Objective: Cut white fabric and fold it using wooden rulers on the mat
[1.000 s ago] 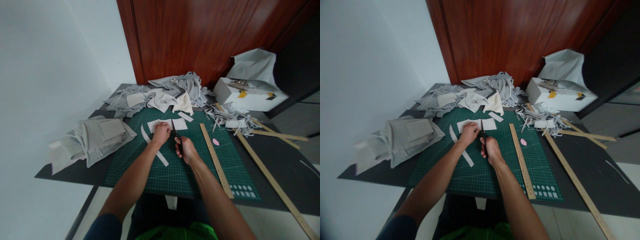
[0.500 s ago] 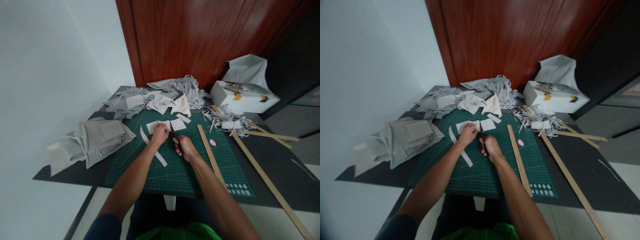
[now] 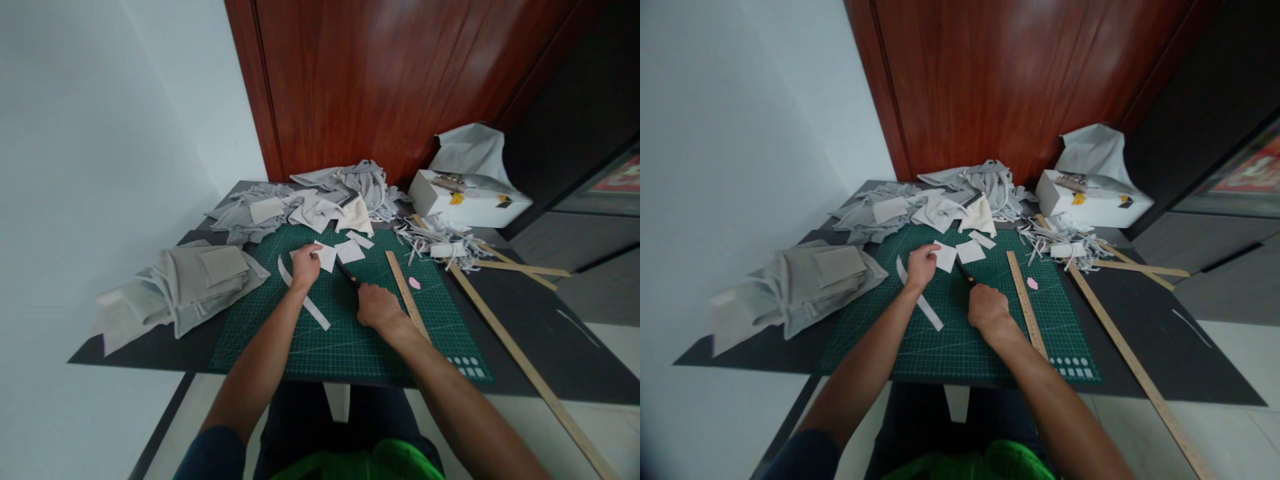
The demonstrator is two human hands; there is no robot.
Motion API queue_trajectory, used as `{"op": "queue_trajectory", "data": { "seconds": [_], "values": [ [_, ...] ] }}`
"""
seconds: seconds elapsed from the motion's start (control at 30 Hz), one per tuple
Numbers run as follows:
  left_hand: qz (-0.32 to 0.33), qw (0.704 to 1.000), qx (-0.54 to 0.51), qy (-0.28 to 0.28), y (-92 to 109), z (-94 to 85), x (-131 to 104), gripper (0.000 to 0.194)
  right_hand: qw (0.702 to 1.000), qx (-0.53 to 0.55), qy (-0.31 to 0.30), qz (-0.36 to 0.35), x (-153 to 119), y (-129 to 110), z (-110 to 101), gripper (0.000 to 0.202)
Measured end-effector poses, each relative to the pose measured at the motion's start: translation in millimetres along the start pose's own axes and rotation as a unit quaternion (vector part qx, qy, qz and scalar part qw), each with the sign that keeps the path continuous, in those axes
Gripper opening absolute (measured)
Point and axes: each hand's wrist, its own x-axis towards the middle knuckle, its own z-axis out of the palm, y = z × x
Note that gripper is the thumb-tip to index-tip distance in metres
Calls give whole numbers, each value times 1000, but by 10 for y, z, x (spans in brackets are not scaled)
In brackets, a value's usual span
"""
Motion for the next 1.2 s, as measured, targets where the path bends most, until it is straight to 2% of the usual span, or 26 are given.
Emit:
{"op": "queue_trajectory", "data": {
  "seconds": [0.13,0.27,0.4,0.43,0.5,0.57,0.67,0.77,0.83,0.9,1.0,1.1,1.2],
  "values": [
    [-60,994,-82,27,-28,40,-4,39,994,-104,-24,-18,-24,-69,-41,31],
    [-124,976,-170,54,-56,83,3,40,994,-102,-32,-27,-16,-40,-64,34],
    [-190,943,-269,53,-41,125,-9,32,995,-81,-54,-34,102,73,-109,33],
    [-196,937,-283,55,-31,139,-15,29,997,-61,-32,-35,159,101,-124,32],
    [-199,931,-299,62,-8,174,-28,23,998,5,56,-31,304,142,-141,29],
    [-204,927,-310,60,17,213,-47,19,987,95,124,-26,468,159,-126,29],
    [-223,914,-338,35,57,264,-94,19,957,263,122,-25,702,159,-24,31],
    [-237,902,-360,5,108,290,-157,18,897,426,115,-33,895,174,113,22],
    [-238,904,-353,-16,146,297,-188,15,864,484,131,-41,1016,211,161,21],
    [-232,913,-333,-27,174,297,-198,9,855,494,156,-36,1141,266,151,22],
    [-230,926,-299,-20,178,276,-174,11,887,422,188,-26,1333,359,64,23],
    [-233,938,-255,-19,148,230,-140,12,935,311,170,-20,1495,413,-18,26],
    [-224,951,-212,-27,121,192,-127,11,967,209,148,-8,1603,409,-37,28]
  ]
}}
